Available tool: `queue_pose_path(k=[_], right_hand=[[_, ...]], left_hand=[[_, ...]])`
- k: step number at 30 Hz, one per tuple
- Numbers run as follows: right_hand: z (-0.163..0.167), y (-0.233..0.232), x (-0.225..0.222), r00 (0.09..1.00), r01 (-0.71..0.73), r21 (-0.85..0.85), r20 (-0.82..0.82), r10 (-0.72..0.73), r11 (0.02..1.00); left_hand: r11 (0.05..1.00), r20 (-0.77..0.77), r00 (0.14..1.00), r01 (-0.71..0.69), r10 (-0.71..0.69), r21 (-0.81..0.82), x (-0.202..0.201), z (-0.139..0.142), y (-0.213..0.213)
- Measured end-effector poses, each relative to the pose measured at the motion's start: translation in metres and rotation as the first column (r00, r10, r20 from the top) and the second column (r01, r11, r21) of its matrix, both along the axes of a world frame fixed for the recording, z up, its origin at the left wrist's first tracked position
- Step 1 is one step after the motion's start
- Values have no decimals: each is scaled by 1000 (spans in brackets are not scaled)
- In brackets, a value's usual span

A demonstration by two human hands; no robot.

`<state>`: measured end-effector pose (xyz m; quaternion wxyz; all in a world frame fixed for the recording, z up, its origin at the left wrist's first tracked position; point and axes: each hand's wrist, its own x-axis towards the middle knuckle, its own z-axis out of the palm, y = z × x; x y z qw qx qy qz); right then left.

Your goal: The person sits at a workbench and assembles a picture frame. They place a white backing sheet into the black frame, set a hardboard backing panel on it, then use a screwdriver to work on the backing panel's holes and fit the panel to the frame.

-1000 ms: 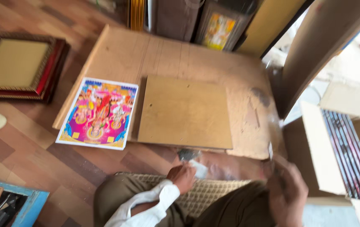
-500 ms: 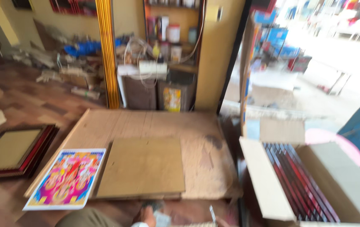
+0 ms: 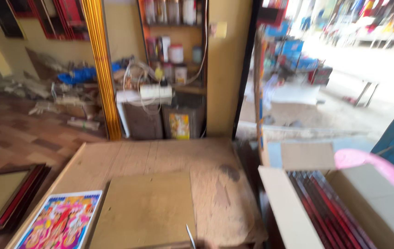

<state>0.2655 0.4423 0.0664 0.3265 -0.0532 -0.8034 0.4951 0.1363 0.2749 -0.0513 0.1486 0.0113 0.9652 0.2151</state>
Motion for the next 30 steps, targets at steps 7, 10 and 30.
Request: queue_pose_path(k=[7, 10, 30], right_hand=[[-20, 23, -57, 915, 343, -114, 263, -305, 932], [-41, 61, -72, 788, 445, 57, 450, -421, 894], [-128, 67, -87, 666, 465, 247, 535, -520, 850]], left_hand=[[996, -60, 996, -64, 67, 55, 33, -61, -43], [993, -129, 988, -69, 82, 100, 36, -71, -54], [975, -200, 980, 48, -4, 215, 31, -109, -96]])
